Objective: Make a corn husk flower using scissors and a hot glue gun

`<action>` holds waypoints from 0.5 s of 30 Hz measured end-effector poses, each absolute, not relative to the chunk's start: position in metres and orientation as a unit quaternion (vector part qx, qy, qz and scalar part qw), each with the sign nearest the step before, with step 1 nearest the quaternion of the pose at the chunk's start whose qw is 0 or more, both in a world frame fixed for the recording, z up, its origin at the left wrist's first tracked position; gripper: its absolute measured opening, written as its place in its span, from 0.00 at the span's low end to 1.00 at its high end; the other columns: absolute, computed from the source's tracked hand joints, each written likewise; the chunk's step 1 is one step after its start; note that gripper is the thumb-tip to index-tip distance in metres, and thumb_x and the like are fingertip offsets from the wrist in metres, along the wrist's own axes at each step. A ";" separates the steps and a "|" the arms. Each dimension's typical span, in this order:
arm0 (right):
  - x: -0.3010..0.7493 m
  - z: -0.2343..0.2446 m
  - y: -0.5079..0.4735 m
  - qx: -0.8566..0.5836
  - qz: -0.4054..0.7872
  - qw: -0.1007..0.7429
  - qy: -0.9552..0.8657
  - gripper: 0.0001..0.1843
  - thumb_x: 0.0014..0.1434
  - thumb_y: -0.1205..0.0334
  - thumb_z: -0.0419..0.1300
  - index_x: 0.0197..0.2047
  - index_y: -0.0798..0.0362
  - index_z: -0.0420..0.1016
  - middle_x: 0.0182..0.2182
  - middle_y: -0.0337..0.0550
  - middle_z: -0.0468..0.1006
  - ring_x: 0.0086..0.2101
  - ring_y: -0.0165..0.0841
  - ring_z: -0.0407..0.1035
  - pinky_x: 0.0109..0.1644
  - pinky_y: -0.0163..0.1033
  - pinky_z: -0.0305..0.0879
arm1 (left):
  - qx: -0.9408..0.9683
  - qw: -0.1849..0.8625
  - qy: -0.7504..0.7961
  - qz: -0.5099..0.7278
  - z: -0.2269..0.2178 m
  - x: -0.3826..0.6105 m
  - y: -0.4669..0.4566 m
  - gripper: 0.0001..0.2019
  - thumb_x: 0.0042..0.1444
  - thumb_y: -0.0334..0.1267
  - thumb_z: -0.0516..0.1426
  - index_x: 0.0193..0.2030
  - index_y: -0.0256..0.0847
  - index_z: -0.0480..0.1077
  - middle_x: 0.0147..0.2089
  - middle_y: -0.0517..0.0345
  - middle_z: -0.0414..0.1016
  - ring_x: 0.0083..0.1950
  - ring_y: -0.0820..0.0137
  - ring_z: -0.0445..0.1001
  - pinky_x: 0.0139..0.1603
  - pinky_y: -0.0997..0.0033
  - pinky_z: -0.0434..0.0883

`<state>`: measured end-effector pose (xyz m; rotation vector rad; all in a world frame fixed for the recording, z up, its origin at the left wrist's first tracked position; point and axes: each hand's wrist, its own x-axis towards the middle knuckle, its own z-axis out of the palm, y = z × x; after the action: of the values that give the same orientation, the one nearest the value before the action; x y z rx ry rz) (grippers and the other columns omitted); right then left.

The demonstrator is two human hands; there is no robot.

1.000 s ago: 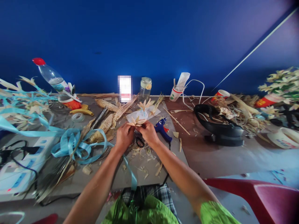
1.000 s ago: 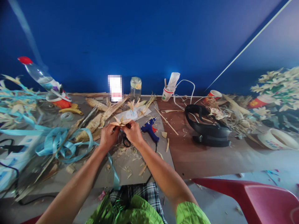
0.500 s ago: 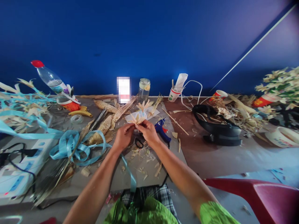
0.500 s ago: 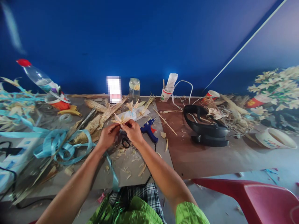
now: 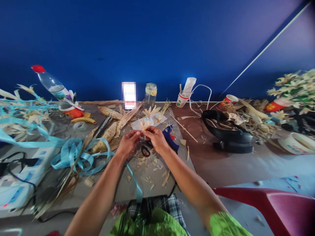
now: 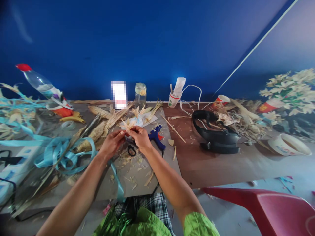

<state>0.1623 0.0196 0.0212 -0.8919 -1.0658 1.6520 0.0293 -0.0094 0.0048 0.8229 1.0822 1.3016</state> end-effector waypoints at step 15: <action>0.159 0.020 0.017 -0.407 0.624 0.477 -0.466 0.12 0.40 0.57 0.65 0.25 0.54 0.69 0.20 0.34 0.71 0.24 0.26 0.63 0.32 0.33 0.59 | 0.356 0.593 0.447 0.568 0.004 0.030 -0.011 0.12 0.45 0.42 0.64 0.32 0.36 0.73 0.27 0.60 0.71 0.26 0.78 0.65 0.25 0.80 0.62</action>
<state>0.1586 0.0175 0.0201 -0.9940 -1.1378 1.5247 0.0300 -0.0112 0.0035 0.8280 1.0385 1.3208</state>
